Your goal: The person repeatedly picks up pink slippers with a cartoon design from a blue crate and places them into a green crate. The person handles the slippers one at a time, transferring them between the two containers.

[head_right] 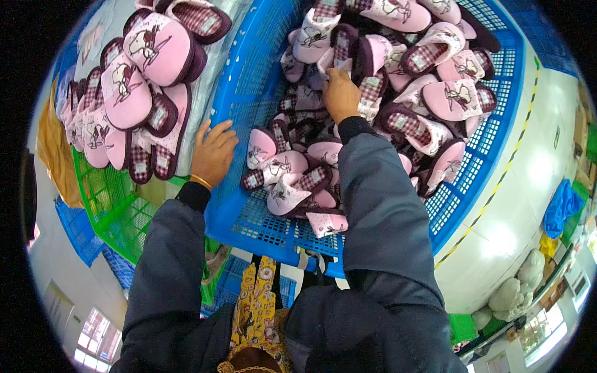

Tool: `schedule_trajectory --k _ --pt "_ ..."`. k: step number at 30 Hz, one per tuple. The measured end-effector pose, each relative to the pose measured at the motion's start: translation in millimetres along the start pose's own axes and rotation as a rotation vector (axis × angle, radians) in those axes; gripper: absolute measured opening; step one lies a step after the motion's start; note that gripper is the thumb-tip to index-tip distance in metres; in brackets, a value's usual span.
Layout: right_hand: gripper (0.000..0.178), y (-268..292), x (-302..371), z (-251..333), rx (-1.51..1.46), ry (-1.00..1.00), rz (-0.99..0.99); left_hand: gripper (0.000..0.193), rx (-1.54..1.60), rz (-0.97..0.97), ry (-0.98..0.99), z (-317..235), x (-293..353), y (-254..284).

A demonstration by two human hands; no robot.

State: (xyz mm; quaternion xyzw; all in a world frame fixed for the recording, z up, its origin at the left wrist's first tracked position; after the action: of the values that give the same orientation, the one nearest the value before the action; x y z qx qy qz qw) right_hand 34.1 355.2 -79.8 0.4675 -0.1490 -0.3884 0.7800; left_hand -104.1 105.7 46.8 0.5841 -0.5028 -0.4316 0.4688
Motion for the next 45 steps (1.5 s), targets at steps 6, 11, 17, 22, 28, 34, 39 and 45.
schedule_trajectory --k 6,11,17,22,28,34,39,45 --pt "0.017 -46 26 9 -0.021 -0.033 0.23 0.011 -0.014 -0.001 0.006 2 0 -3" --pt "0.026 -137 51 -5 -0.054 -0.052 0.518 0.015 0.028 0.027 0.026 6 1 -5" --pt "0.028 -226 78 -3 0.049 -0.137 0.754 0.018 0.041 0.059 0.055 10 5 -5" --pt "0.045 -292 67 -26 0.259 0.022 0.818 0.019 0.056 0.063 0.052 12 4 -10" --pt "0.046 -310 57 -75 0.291 -0.111 0.758 0.021 0.085 0.081 0.05 12 1 -10" --pt "0.024 -262 61 -32 0.258 0.032 0.701 0.022 0.083 0.094 0.063 10 4 -12" --pt "0.017 -150 66 28 0.222 0.192 0.486 0.017 0.028 0.076 0.052 7 1 -5" --pt "0.018 -20 51 67 -0.252 -0.122 0.031 0.016 -0.009 0.045 0.027 5 0 -11"
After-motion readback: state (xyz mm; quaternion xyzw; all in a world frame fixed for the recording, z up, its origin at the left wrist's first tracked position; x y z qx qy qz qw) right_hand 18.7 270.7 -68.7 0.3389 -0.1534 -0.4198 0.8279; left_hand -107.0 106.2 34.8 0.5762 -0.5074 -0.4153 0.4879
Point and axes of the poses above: each hand's wrist, its own x-axis away from the middle knuckle, its own y-axis out of the back of the hand, z = x × y, the point moved 9 cm from there along -x, towards the middle knuckle, and after that the axes turned 5 degrees about y, right-handed, at the moved point
